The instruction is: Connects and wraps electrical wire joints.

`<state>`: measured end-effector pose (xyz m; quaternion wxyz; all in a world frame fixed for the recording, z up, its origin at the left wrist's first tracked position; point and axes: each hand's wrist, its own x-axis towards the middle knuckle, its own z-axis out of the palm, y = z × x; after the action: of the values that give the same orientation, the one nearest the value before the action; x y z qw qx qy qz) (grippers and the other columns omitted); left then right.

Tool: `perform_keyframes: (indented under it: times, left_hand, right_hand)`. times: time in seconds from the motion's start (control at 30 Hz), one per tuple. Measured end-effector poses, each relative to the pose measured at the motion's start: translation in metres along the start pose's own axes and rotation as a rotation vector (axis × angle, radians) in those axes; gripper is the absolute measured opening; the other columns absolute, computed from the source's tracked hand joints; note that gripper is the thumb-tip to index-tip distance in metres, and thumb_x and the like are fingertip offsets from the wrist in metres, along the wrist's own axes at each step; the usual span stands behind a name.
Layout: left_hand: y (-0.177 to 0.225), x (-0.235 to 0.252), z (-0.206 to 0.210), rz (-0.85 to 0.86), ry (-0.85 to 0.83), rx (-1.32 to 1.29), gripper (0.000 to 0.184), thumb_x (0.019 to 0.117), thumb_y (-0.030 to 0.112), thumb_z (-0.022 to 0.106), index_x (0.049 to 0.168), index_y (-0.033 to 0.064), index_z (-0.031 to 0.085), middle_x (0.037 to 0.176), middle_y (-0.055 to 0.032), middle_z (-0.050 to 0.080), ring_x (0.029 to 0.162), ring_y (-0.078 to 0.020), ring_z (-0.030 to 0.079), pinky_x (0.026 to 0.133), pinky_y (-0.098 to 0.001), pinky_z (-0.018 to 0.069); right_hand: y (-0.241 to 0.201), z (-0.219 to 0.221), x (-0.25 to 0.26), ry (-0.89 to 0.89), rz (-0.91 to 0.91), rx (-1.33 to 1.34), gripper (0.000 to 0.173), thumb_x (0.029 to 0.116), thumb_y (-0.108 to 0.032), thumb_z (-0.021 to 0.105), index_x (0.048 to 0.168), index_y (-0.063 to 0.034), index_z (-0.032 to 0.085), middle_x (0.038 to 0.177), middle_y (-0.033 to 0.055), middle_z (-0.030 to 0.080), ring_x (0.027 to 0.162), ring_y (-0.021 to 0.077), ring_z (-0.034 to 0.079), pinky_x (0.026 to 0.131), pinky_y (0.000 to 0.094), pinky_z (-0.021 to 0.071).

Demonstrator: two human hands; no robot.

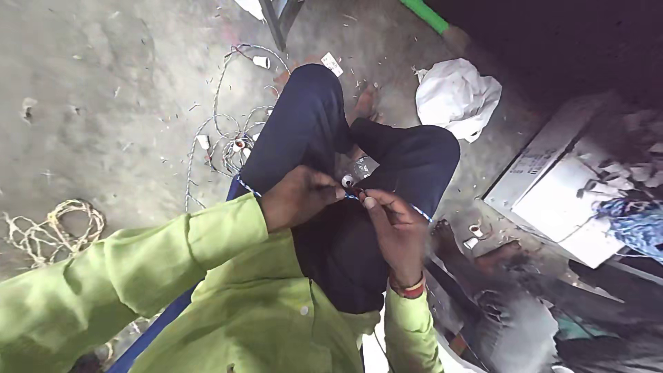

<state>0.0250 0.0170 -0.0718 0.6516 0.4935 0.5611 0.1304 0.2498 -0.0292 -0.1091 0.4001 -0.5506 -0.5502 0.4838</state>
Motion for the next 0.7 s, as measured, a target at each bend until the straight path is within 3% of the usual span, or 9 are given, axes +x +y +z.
perform_keyframes:
  times: [0.13,0.23,0.47,0.7]
  left_hand:
    - [0.005,-0.004,0.013,0.025,0.125,0.078,0.019,0.1013,0.022,0.066,0.095,0.0083,0.078,0.068,-0.0005,0.067,0.052,-0.0076,0.056,0.049,-0.0260,0.0482]
    - [0.003,-0.004,0.021,0.012,0.181,0.036,0.017,0.0998,0.024,0.068,0.097,0.0101,0.078,0.075,0.0004,0.071,0.059,-0.0071,0.064,0.056,-0.0280,0.0563]
    - [0.010,-0.001,0.036,-0.070,0.218,-0.193,0.014,0.0990,0.016,0.069,0.097,0.0048,0.076,0.079,-0.0025,0.072,0.066,-0.0089,0.068,0.063,-0.0259,0.0599]
    - [0.011,0.002,0.038,-0.045,0.263,-0.176,0.014,0.0998,0.016,0.067,0.098,0.0046,0.076,0.076,-0.0020,0.072,0.063,-0.0083,0.067,0.060,-0.0252,0.0584]
  right_hand:
    - [-0.004,0.009,-0.003,0.099,-0.021,-0.177,0.016,0.0898,-0.007,0.074,0.105,-0.0020,0.077,0.095,0.0040,0.077,0.082,0.0081,0.073,0.073,0.0261,0.0638]
    - [-0.006,0.013,-0.004,0.161,-0.063,-0.325,0.015,0.0870,-0.010,0.077,0.101,-0.0040,0.079,0.090,0.0027,0.077,0.077,0.0037,0.072,0.069,0.0217,0.0619]
    - [-0.008,0.021,-0.004,0.229,-0.165,-0.510,0.009,0.0834,-0.012,0.077,0.090,-0.0068,0.079,0.094,0.0051,0.077,0.091,0.0133,0.073,0.083,0.0285,0.0599]
    - [-0.006,0.020,-0.004,0.221,-0.188,-0.488,0.009,0.0831,-0.012,0.077,0.090,-0.0074,0.079,0.096,0.0063,0.076,0.093,0.0149,0.071,0.082,0.0280,0.0589]
